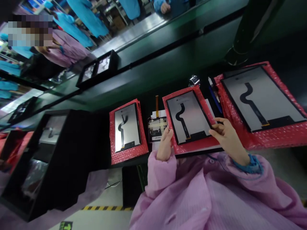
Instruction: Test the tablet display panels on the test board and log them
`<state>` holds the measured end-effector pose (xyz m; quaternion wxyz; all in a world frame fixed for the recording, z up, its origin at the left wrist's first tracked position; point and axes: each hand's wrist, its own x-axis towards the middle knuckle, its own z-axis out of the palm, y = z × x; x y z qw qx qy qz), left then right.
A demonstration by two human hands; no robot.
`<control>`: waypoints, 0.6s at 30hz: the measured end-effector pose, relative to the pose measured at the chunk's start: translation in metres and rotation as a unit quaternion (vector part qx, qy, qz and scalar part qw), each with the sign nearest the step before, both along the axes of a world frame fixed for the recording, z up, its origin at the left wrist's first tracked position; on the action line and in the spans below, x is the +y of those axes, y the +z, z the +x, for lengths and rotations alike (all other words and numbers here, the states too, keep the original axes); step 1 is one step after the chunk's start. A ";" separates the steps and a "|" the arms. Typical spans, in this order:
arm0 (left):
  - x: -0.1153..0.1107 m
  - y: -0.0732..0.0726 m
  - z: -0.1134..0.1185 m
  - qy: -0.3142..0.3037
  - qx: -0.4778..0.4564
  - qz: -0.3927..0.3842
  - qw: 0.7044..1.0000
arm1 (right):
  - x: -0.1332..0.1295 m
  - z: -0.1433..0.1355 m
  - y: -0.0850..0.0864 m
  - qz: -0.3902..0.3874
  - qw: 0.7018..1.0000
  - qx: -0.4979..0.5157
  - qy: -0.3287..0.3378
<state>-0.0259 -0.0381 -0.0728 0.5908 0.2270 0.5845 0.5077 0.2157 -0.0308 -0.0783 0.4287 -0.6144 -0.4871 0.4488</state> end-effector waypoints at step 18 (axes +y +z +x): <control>0.133 0.000 -0.060 -0.021 0.563 0.145 0.813 | 0.138 -0.068 0.050 0.248 0.865 -0.307 0.311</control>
